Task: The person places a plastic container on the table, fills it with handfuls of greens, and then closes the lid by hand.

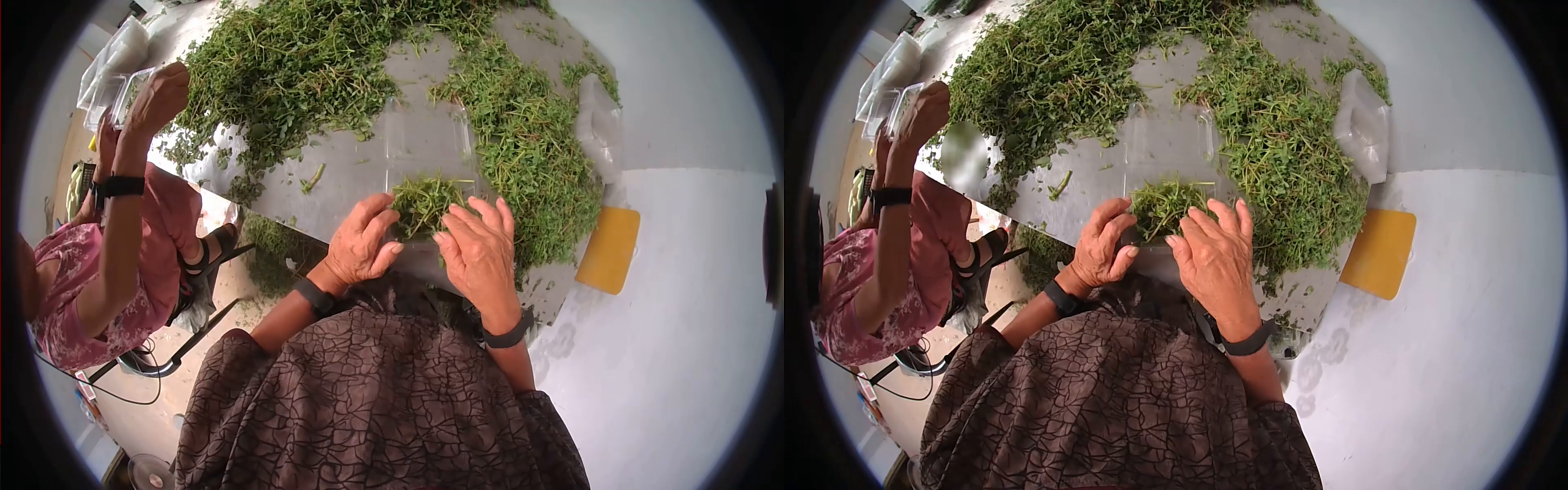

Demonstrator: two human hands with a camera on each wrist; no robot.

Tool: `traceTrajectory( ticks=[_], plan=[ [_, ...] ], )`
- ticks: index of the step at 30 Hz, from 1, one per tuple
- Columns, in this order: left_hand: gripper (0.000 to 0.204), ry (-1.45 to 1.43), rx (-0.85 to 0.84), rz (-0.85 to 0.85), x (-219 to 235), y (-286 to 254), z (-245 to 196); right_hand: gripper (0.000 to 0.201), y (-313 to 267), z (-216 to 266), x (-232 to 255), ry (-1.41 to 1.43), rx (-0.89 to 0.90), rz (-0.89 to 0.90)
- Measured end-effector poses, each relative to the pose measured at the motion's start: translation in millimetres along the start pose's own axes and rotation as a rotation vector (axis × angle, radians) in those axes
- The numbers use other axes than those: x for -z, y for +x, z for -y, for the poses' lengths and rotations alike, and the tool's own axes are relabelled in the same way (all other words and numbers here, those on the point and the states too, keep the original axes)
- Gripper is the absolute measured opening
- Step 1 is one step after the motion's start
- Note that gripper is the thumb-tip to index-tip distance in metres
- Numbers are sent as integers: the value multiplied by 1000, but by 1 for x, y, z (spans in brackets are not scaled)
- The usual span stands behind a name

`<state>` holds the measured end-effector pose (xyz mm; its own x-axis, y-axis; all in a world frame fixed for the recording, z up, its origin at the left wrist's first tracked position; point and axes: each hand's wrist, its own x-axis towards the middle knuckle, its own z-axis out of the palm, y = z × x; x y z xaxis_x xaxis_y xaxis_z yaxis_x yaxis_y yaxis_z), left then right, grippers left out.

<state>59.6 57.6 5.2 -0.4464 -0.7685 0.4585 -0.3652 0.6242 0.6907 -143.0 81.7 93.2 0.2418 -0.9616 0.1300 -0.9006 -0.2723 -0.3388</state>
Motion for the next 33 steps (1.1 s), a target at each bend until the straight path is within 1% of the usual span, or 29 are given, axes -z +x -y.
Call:
traceTrajectory(
  ticks=[2,5,8,10,12,14,16,17,18,20,21,23,24,26,28,30,31,32,33],
  plan=[
    [44,-11,12,6,0,-2,0,29,1,2,6,26,49,-49],
    [43,-16,12,1,-2,-2,0,32,5,10,-1,45,88,-46],
    [44,4,-1,-9,-2,-2,1,37,6,9,-21,54,92,71],
    [44,1,-24,-7,-3,-1,1,36,5,8,-23,70,88,86],
    [43,21,15,-4,-3,-2,0,34,6,8,-16,83,65,63],
    [43,20,-3,0,-3,-1,0,32,6,3,-7,93,54,33],
    [43,19,23,2,-3,-2,0,29,6,-7,0,103,49,-72],
    [43,24,28,6,-2,-3,-1,27,8,-15,4,37,28,-153],
    [43,21,21,3,-3,-3,0,30,5,-34,0,22,-5,-211],
    [43,29,23,3,-3,-3,0,34,7,-52,17,-55,-150,-227],
    [43,30,22,1,-4,-3,1,34,9,-61,22,-56,-148,-228],
    [42,37,16,0,-3,-4,1,41,13,-76,25,-208,-282,-222],
    [42,41,18,-1,-3,-3,0,41,15,-78,25,-205,-279,-222],
    [42,34,21,-5,-2,-2,-1,45,18,-81,23,-235,-313,-164],
    [42,38,26,-9,-3,-3,-1,44,19,-80,12,-264,-293,-158],
    [42,42,33,-14,-4,-3,-1,40,20,-80,2,-347,-370,-45],
    [42,47,29,-16,-3,-3,-2,33,20,-85,-5,-388,-342,-97],
    [42,51,24,-18,-3,-3,-2,33,19,-90,-9,-384,-338,-92],
    [42,52,28,-18,-3,-2,-2,28,18,-95,-12,-390,-328,-123]
  ],
)
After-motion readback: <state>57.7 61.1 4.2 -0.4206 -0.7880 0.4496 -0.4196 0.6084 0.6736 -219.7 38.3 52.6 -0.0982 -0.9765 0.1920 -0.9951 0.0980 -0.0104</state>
